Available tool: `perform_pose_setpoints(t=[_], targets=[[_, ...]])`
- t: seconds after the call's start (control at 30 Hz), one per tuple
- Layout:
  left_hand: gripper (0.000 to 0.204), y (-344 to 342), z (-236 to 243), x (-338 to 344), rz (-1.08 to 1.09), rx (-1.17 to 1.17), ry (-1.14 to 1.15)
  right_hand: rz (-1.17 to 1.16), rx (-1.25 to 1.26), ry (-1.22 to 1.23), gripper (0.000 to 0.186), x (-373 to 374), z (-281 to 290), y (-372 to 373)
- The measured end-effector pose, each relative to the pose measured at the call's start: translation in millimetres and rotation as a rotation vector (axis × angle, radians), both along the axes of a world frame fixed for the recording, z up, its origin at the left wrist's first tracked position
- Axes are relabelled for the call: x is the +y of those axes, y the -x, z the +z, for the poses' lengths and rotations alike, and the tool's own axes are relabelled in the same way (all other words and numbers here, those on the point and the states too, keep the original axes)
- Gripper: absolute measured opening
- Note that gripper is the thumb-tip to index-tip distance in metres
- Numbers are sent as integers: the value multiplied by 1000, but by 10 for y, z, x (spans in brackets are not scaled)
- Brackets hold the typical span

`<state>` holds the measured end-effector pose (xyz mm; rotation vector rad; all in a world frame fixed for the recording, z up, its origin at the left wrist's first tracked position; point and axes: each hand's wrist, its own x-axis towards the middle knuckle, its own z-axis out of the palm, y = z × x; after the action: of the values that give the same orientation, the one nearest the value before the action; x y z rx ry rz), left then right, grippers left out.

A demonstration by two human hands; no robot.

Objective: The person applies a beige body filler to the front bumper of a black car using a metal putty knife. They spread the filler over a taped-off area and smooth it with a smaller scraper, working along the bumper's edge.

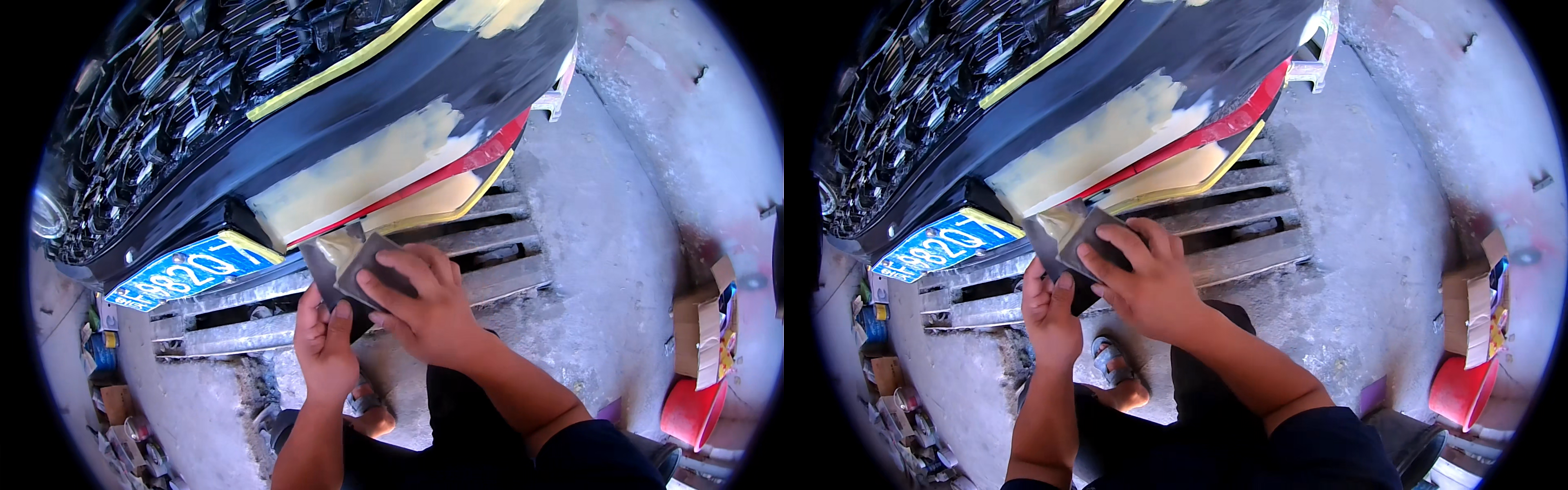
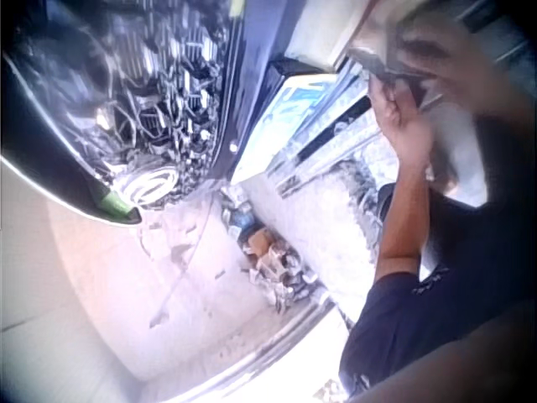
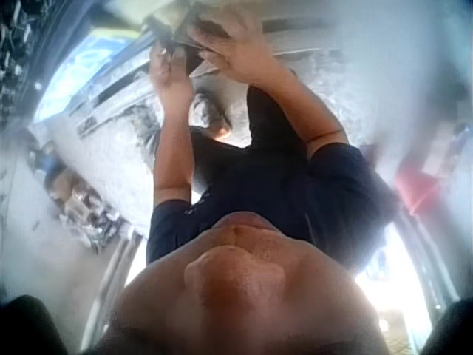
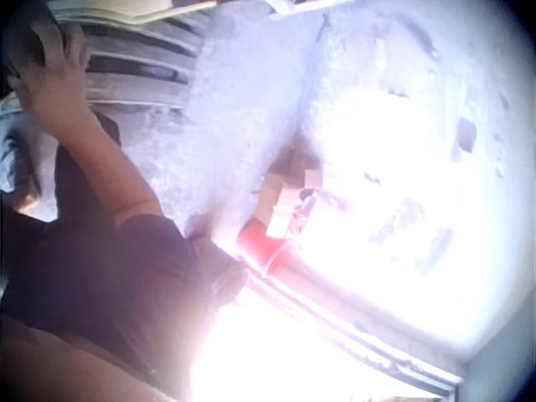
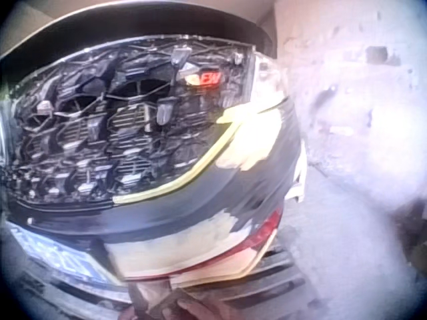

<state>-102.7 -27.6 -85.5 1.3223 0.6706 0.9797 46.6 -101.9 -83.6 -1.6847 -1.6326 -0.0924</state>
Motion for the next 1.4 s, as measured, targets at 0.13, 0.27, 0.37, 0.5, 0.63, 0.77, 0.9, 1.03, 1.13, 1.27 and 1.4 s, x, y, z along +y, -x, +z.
perform_pose_setpoints(t=[0.13,0.27,0.37,0.5,0.63,0.77,0.9,1.03,1.13,1.27,1.4], targets=[[39,108,-47,65,95,66,-213,-79,53,-24,51,-22,-164,-211],[41,137,0,111,172,19,-213,-429,-76,-43,52,127,-73,-640],[41,134,-36,130,180,21,-130,-556,-315,-77,51,247,-1,-920],[41,152,-57,97,138,16,-90,-555,-444,-131,50,361,-4,-1161],[41,152,-78,99,102,7,-103,-564,-501,-118,47,406,-97,-1236],[41,172,-131,148,100,-24,-113,-557,-475,-57,45,333,-203,-1251],[43,134,-94,159,144,-28,-104,-552,-453,-112,46,336,40,-1249],[43,98,-87,141,139,-33,-75,-551,-479,-107,47,379,37,-1379],[43,100,-91,162,131,-29,-83,-543,-469,-97,48,356,-62,-1411],[43,120,-86,186,141,-17,-104,-543,-448,-32,50,255,-6,-1384],[43,99,-54,146,140,-27,-98,-537,-440,-61,51,296,213,-1426]])
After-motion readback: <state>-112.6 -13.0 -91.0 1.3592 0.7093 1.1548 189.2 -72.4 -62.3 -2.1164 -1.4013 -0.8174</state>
